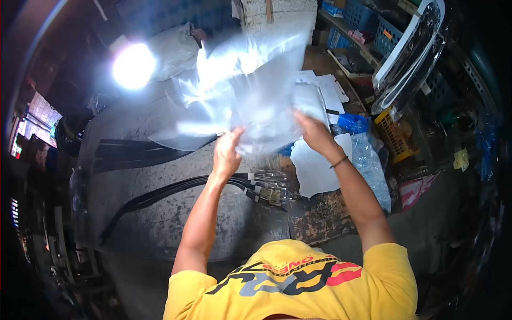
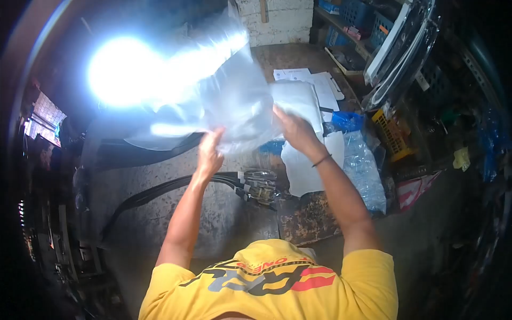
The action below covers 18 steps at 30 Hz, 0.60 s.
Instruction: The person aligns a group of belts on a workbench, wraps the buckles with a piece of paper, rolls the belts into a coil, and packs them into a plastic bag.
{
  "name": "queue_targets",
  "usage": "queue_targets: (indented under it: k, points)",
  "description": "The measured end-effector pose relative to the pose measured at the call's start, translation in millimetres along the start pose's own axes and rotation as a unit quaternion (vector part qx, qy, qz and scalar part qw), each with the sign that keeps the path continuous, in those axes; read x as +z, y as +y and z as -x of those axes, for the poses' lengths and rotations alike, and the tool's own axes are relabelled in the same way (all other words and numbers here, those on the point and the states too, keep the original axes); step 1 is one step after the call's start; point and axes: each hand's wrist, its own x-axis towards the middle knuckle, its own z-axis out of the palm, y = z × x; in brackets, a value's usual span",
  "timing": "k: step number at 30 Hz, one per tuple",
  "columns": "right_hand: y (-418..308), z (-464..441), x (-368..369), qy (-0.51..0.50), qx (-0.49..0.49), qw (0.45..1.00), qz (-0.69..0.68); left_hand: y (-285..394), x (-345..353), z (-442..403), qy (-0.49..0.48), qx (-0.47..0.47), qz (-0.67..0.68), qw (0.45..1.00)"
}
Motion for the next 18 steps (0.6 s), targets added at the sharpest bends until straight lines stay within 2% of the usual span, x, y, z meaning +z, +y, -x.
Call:
queue_targets:
  k: [1,2,3,4,6,8,10,11,12,13,14,15,16,18]
  points:
    - [43,7,13,-0.205,0.097,0.974,0.014,-44,30,31,-0.102,-0.237,0.005,0.966]
    - [58,13,22,-0.046,0.068,0.995,-0.055,-39,26,22,-0.065,-0.301,0.063,0.949]
    - [63,-16,8,0.047,0.036,0.998,-0.014,-53,34,-16,0.020,-0.210,0.121,0.970]
    - [50,-21,-3,0.116,0.025,0.993,0.013,-58,37,-20,0.083,-0.142,0.176,0.970]
    - [5,-50,-53,0.271,0.000,0.953,-0.134,3,4,-84,0.124,-0.226,0.355,0.898]
    - [-2,-74,-77,0.428,-0.104,0.893,-0.092,26,-7,-124,0.233,-0.038,0.311,0.921]
    - [8,-62,-69,0.405,-0.123,0.904,-0.054,3,15,-119,0.271,0.089,0.142,0.948]
    - [32,-63,-47,0.369,-0.140,0.919,0.016,-22,29,-105,0.178,0.049,0.020,0.983]
    - [58,-63,-21,0.288,-0.110,0.951,0.003,-54,60,-84,0.084,-0.067,0.068,0.992]
    - [104,-60,15,0.205,-0.057,0.977,0.006,-84,84,-61,-0.047,-0.147,0.030,0.988]
    - [140,-53,45,0.115,-0.004,0.993,0.008,-105,98,-41,-0.167,-0.151,0.020,0.974]
    - [156,-52,57,0.056,0.034,0.998,0.015,-108,101,-28,-0.243,-0.164,-0.005,0.956]
    - [165,-44,68,-0.005,0.072,0.997,0.024,-109,102,-16,-0.268,-0.169,-0.030,0.948]
    - [160,-31,71,-0.060,0.074,0.994,0.052,-101,95,0,-0.189,-0.155,-0.008,0.970]
